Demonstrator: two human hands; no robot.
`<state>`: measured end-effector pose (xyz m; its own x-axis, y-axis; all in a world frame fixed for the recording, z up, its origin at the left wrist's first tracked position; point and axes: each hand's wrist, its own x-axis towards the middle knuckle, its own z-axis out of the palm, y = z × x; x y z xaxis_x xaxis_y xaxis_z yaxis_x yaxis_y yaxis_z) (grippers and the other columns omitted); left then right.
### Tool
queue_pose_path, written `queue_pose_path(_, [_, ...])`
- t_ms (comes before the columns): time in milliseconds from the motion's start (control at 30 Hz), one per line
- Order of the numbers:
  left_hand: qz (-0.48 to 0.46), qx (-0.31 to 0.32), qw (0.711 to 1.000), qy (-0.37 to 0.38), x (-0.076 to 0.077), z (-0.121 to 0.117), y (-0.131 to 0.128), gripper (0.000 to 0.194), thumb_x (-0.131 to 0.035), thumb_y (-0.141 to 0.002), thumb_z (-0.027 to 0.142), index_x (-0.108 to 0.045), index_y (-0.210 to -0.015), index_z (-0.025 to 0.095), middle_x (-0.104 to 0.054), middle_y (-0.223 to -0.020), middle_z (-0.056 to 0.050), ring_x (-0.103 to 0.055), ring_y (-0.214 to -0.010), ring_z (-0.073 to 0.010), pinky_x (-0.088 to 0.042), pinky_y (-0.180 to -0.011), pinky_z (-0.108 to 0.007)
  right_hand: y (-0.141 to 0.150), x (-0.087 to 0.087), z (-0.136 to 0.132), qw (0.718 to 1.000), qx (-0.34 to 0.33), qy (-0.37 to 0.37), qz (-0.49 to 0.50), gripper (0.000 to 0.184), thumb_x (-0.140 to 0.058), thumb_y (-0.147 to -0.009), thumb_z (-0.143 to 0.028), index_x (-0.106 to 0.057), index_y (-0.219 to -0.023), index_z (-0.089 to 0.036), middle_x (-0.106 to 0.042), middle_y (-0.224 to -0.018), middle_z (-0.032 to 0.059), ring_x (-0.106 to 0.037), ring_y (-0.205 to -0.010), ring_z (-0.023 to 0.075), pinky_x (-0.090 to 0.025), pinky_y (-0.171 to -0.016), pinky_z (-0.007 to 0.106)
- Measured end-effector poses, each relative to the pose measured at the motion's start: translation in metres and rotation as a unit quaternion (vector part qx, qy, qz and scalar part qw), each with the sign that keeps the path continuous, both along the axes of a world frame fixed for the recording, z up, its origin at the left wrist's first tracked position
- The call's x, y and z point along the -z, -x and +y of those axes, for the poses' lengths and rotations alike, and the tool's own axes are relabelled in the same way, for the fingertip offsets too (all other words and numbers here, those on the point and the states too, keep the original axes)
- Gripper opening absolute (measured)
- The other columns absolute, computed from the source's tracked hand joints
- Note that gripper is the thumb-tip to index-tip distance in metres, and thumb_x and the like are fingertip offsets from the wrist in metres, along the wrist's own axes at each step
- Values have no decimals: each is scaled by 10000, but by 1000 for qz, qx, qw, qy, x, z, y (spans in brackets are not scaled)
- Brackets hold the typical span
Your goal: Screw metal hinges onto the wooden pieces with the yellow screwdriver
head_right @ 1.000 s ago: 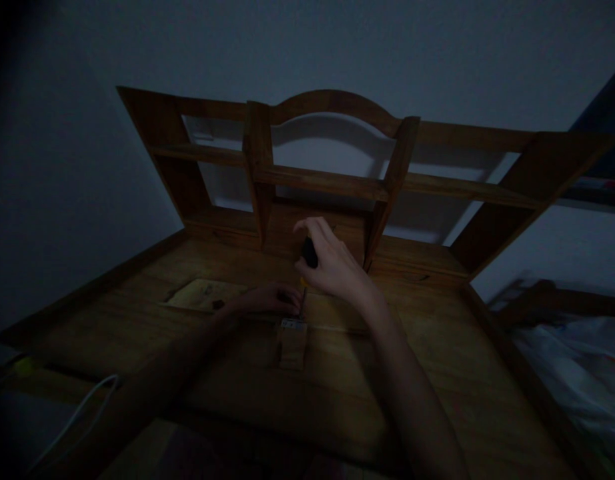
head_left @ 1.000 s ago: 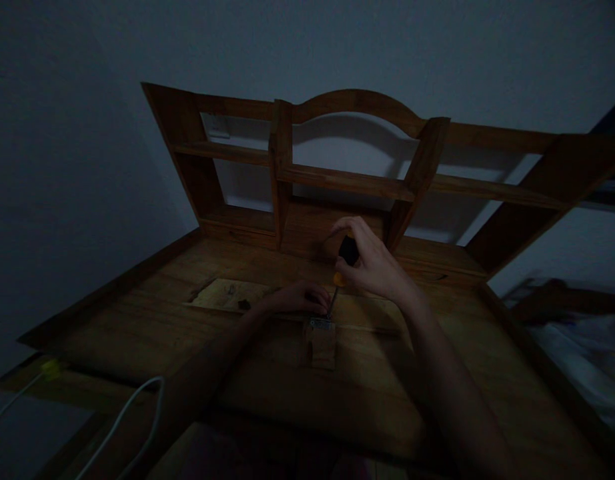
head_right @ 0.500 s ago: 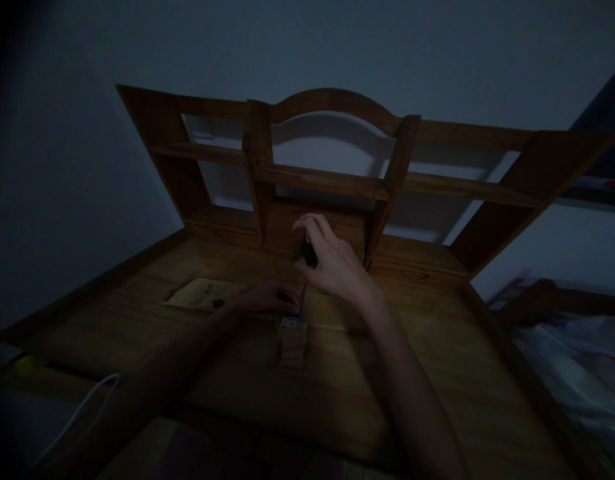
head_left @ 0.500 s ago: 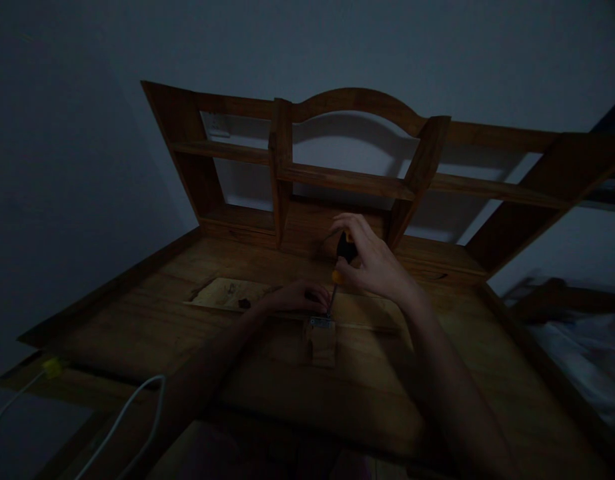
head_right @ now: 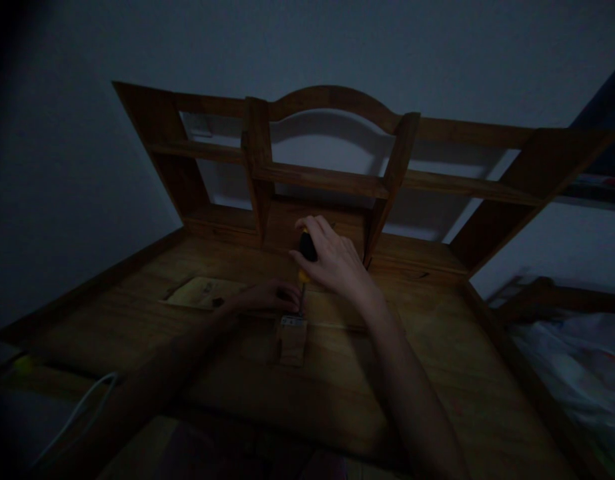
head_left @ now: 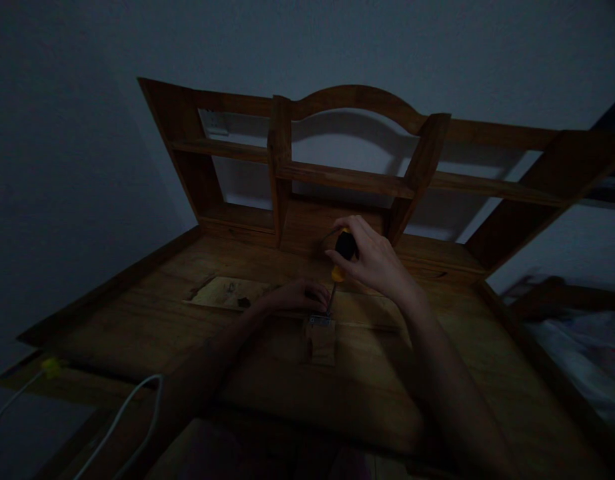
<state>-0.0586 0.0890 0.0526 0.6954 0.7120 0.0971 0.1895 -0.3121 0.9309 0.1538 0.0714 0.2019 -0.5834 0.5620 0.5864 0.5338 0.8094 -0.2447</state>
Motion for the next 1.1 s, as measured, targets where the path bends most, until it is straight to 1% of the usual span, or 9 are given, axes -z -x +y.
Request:
queue_pose_path(167, [1, 2, 1000, -16, 3, 2, 1, 274, -767, -797, 380, -747, -935, 144, -745, -964, -58, -684, -919, -167, -503, -885, -277, 0, -3, -2, 999, -44, 3, 11, 540, -557, -758, -107, -440, -1261, -265, -490, -1373, 76, -530, -1217, 262, -488, -952, 408])
queue_pose_path(367, [-3, 0, 1000, -11, 3, 1, 1, 283, -766, -797, 387, -741, -945, 147, -745, -947, -57, -684, -904, -168, -507, -882, -289, -2, 0, 1, 1000, 8, 2, 5, 354, -573, -887, -315, -473, -1222, -258, -574, -1248, 75, -597, -1098, 280, -483, -952, 469])
queue_pose_path(433, [-5, 2, 1000, -17, 2, 1, 1, 271, -767, -797, 380, -744, -928, 144, -743, -941, -57, -681, -899, -165, -506, -880, -284, -2, 1, 2, 1000, -8, 4, 12, 335, -567, -878, -282, -482, -1202, -262, -578, -1237, 71, -592, -1116, 274, -480, -962, 461])
queue_pose_path(533, [-7, 8, 1000, -23, 3, 2, 1, 259, -762, -805, 371, -745, -928, 143, -740, -957, -58, -678, -914, -163, -500, -885, -275, -3, -1, 3, 998, -58, 10, 29, 467, -554, -796, -157, -458, -1239, -268, -538, -1305, 73, -546, -1204, 263, -471, -989, 432])
queue_pose_path(600, [-8, 13, 1000, -21, 3, 2, 1, 254, -757, -811, 364, -744, -937, 143, -740, -969, -60, -679, -922, -161, -495, -893, -273, -3, -2, 2, 996, -78, 14, 33, 535, -553, -771, -133, -438, -1275, -271, -513, -1347, 73, -519, -1244, 262, -461, -1008, 427])
queue_pose_path(767, [-7, 10, 1000, -13, 4, 2, 2, 265, -756, -811, 367, -743, -957, 145, -748, -971, -58, -684, -910, -157, -491, -896, -270, -2, -2, 2, 999, -29, 20, 21, 419, -581, -878, -300, -463, -1279, -273, -559, -1299, 71, -582, -1132, 274, -472, -972, 465])
queue_pose_path(867, [-7, 8, 1000, -18, 4, 2, 2, 281, -761, -805, 374, -741, -966, 146, -747, -970, -60, -685, -915, -163, -494, -900, -278, -3, -2, 2, 999, -32, 19, 13, 364, -562, -857, -226, -507, -1214, -265, -581, -1248, 62, -590, -1105, 255, -480, -949, 433])
queue_pose_path(967, [-5, 9, 1000, -21, 4, 2, 2, 278, -764, -801, 380, -744, -947, 144, -746, -967, -62, -685, -915, -163, -495, -897, -274, -4, -4, 0, 999, -39, 19, 7, 465, -554, -794, -150, -493, -1241, -263, -559, -1285, 60, -584, -1110, 248, -486, -923, 408])
queue_pose_path(1100, [1, 6, 1000, 1, 3, 2, 1, 275, -762, -804, 368, -737, -959, 143, -748, -958, -65, -692, -900, -160, -503, -881, -270, -4, -4, -1, 1000, -23, 15, -5, 395, -593, -846, -255, -503, -1230, -267, -571, -1266, 59, -600, -1062, 252, -492, -877, 399])
